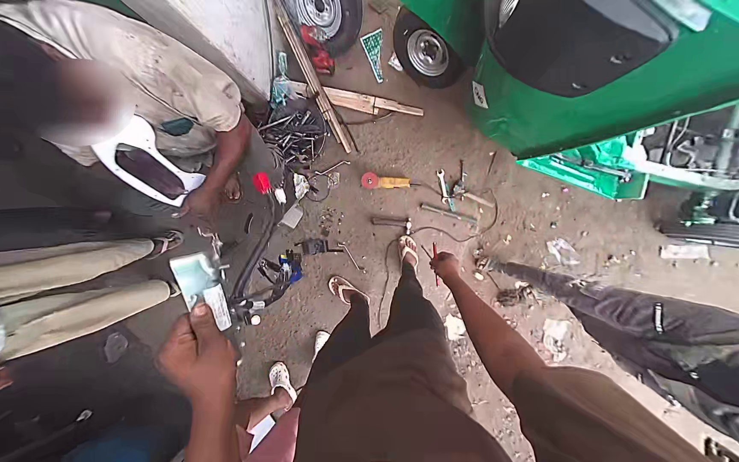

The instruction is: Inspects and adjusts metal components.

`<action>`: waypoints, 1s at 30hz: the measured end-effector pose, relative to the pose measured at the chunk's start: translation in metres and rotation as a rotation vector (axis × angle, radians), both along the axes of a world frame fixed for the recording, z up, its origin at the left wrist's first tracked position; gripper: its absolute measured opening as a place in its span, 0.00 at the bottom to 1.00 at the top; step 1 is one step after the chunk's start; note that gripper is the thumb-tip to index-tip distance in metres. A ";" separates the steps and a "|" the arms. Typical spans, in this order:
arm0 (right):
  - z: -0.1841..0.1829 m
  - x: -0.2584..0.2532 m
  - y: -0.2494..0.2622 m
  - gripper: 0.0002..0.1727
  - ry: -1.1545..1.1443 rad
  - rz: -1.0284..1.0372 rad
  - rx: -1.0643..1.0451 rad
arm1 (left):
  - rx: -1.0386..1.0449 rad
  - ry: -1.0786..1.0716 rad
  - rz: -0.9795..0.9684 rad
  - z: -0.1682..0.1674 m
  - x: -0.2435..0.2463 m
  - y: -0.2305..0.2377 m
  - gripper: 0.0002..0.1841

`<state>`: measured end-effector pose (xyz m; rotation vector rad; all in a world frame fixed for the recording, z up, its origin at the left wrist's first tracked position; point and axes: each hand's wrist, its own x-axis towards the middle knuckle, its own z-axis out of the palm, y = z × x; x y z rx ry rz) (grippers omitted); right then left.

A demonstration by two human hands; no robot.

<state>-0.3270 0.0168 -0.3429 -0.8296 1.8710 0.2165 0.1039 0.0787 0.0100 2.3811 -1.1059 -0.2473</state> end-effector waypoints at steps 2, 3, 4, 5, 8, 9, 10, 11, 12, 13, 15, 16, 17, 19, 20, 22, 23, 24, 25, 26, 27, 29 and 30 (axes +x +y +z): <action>-0.050 0.012 -0.023 0.15 0.029 0.045 -0.006 | 0.125 -0.034 0.023 -0.047 -0.007 0.001 0.26; -0.077 0.013 -0.049 0.16 0.041 0.079 -0.034 | 0.142 -0.024 0.025 -0.081 -0.012 -0.001 0.26; -0.093 0.013 -0.048 0.16 0.037 0.111 0.004 | 0.191 -0.016 0.017 -0.102 -0.017 0.010 0.26; -0.110 0.015 -0.040 0.16 0.039 0.132 0.040 | 0.255 -0.012 -0.002 -0.115 -0.020 0.024 0.25; -0.184 0.024 -0.079 0.13 0.052 0.175 -0.010 | 0.313 0.006 -0.054 -0.169 -0.025 0.041 0.25; -0.203 0.029 -0.085 0.13 0.053 0.193 -0.025 | 0.339 0.033 -0.069 -0.177 -0.025 0.050 0.24; -0.221 0.033 -0.096 0.12 0.057 0.219 -0.058 | 0.352 0.065 -0.084 -0.189 -0.024 0.055 0.24; -0.236 0.037 -0.109 0.12 0.068 0.258 -0.096 | 0.359 0.095 -0.092 -0.202 -0.024 0.060 0.23; -0.247 0.042 -0.113 0.12 0.071 0.291 -0.128 | 0.365 0.124 -0.090 -0.209 -0.024 0.068 0.22; -0.256 0.048 -0.115 0.12 0.074 0.314 -0.155 | 0.356 0.149 -0.087 -0.216 -0.024 0.075 0.21; -0.271 0.059 -0.123 0.16 0.063 0.329 -0.210 | 0.313 0.193 -0.076 -0.232 -0.026 0.081 0.19; -0.278 0.067 -0.120 0.19 0.045 0.342 -0.235 | 0.291 0.205 -0.069 -0.237 -0.028 0.081 0.18; -0.282 0.076 -0.113 0.24 0.017 0.367 -0.250 | 0.273 0.211 -0.061 -0.239 -0.029 0.079 0.18; -0.269 0.092 -0.094 0.26 -0.049 0.444 -0.240 | 0.276 0.199 -0.051 -0.240 -0.030 0.071 0.18; -0.254 0.102 -0.086 0.24 -0.101 0.459 -0.249 | 0.286 0.187 -0.048 -0.239 -0.030 0.066 0.19; -0.197 0.128 -0.062 0.19 -0.258 0.407 -0.323 | 0.320 0.166 -0.033 -0.224 -0.026 0.059 0.18; -0.155 0.146 -0.050 0.18 -0.354 0.353 -0.388 | 0.330 0.155 -0.023 -0.214 -0.020 0.056 0.19; -0.110 0.161 -0.043 0.21 -0.447 0.309 -0.490 | 0.327 0.146 -0.016 -0.206 -0.014 0.051 0.20; -0.060 0.172 -0.036 0.26 -0.521 0.301 -0.598 | 0.316 0.141 -0.016 -0.199 -0.008 0.048 0.22; -0.008 0.178 -0.032 0.33 -0.577 0.349 -0.688 | 0.303 0.151 -0.020 -0.193 -0.005 0.048 0.23; 0.035 0.188 -0.033 0.43 -0.595 0.450 -0.762 | 0.276 0.161 -0.033 -0.188 -0.002 0.046 0.24; 0.099 0.215 -0.031 0.63 -0.535 0.774 -0.818 | 0.270 0.164 -0.076 -0.165 0.002 0.047 0.25; 0.118 0.233 -0.035 0.66 -0.518 0.941 -0.814 | 0.265 0.165 -0.097 -0.153 0.003 0.045 0.26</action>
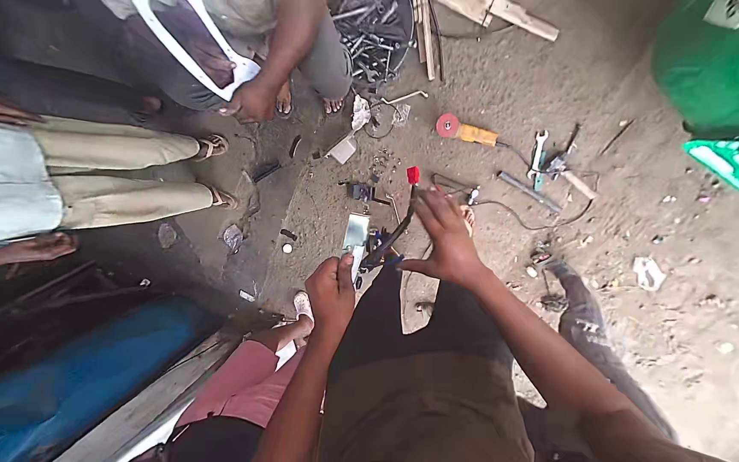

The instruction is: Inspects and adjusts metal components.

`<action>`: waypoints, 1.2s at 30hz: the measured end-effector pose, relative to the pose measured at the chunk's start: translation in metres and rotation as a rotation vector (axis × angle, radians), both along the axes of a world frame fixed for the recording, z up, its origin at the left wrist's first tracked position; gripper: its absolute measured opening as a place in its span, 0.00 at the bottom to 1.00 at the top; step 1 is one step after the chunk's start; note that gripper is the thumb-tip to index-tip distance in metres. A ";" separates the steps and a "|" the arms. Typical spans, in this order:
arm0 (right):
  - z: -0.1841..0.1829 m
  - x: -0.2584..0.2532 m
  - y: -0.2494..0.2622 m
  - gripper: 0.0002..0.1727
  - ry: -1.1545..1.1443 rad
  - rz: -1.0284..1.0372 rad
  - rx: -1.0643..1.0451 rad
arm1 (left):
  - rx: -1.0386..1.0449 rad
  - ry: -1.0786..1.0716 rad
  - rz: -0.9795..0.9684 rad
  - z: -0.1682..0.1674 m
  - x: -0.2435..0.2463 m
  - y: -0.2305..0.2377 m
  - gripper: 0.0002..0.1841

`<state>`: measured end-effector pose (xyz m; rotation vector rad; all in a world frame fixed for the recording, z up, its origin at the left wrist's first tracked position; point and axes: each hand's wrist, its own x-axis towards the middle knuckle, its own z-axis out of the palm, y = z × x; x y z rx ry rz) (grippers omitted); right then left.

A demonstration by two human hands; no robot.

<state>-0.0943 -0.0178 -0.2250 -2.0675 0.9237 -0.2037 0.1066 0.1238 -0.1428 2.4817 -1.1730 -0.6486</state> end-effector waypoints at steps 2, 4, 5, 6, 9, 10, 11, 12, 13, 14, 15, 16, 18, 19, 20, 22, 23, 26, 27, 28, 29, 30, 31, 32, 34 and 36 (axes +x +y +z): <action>0.024 0.035 -0.003 0.59 0.070 0.278 0.012 | -0.027 0.026 -0.010 0.027 0.002 0.001 0.27; 0.041 0.059 -0.006 0.40 0.006 0.500 0.314 | -0.109 0.048 0.009 0.049 0.009 0.002 0.26; 0.049 0.064 -0.004 0.35 -0.075 0.600 0.645 | -0.143 0.055 0.017 0.060 0.013 0.004 0.26; 0.059 0.066 0.002 0.38 -0.146 0.685 0.984 | -0.170 0.062 0.024 0.069 0.016 0.007 0.25; 0.095 0.069 0.028 0.46 -0.239 0.612 1.459 | -0.258 0.125 0.051 0.091 0.030 0.009 0.24; 0.108 0.070 0.031 0.49 -0.236 0.528 1.412 | -0.293 0.153 0.071 0.098 0.034 0.009 0.23; 0.117 0.073 0.032 0.53 -0.230 0.428 1.267 | -0.329 0.175 0.085 0.105 0.038 0.009 0.23; 0.120 0.075 0.032 0.62 -0.227 0.343 1.072 | -0.351 0.197 0.089 0.112 0.041 0.009 0.24; 0.121 0.075 0.031 0.70 -0.231 0.301 0.907 | -0.362 0.221 0.079 0.119 0.042 0.010 0.24; 0.123 0.075 0.026 0.75 -0.239 0.341 0.813 | -0.375 0.249 0.064 0.126 0.042 0.009 0.24; 0.127 0.076 0.017 0.74 -0.257 0.426 0.776 | -0.396 0.278 0.053 0.131 0.043 0.005 0.24; 0.135 0.076 0.012 0.70 -0.269 0.507 0.783 | -0.417 0.301 0.049 0.135 0.042 0.000 0.24; 0.153 0.069 0.020 0.60 -0.233 0.564 0.830 | -0.425 0.325 0.074 0.142 0.034 0.000 0.24; 0.157 0.068 0.020 0.52 -0.250 0.538 0.822 | -0.449 0.341 0.096 0.143 0.032 -0.004 0.23; 0.157 0.067 0.018 0.41 -0.293 0.473 0.815 | -0.481 0.365 0.125 0.144 0.032 -0.011 0.23; 0.155 0.056 0.016 0.18 -0.310 0.338 0.848 | -0.538 0.394 0.187 0.142 0.027 -0.018 0.22; 0.156 0.046 0.014 0.11 -0.290 0.335 0.913 | -0.556 0.387 0.211 0.138 0.024 -0.020 0.22; 0.161 0.009 0.000 0.09 -0.201 0.450 1.081 | -0.650 0.452 0.294 0.113 0.006 -0.024 0.22; 0.160 -0.002 -0.002 0.06 -0.198 0.434 1.047 | -0.683 0.499 0.312 0.107 -0.001 -0.027 0.21; 0.157 -0.013 -0.002 0.04 -0.213 0.399 1.005 | -0.703 0.542 0.326 0.103 -0.011 -0.029 0.20; 0.152 -0.023 -0.003 0.02 -0.248 0.399 0.986 | -0.708 0.575 0.337 0.100 -0.022 -0.033 0.20; 0.146 -0.031 -0.002 0.04 -0.298 0.397 1.016 | -0.702 0.586 0.343 0.099 -0.033 -0.037 0.20; 0.140 -0.038 -0.002 0.07 -0.362 0.382 1.096 | -0.700 0.578 0.340 0.098 -0.042 -0.043 0.20; 0.136 -0.045 -0.002 0.12 -0.429 0.367 1.228 | -0.704 0.565 0.333 0.097 -0.050 -0.048 0.21; 0.131 -0.057 -0.006 0.37 -0.540 0.403 1.519 | -0.708 0.558 0.322 0.096 -0.062 -0.054 0.21; 0.133 -0.070 -0.006 0.50 -0.488 0.368 1.632 | -0.677 0.549 0.308 0.097 -0.076 -0.051 0.19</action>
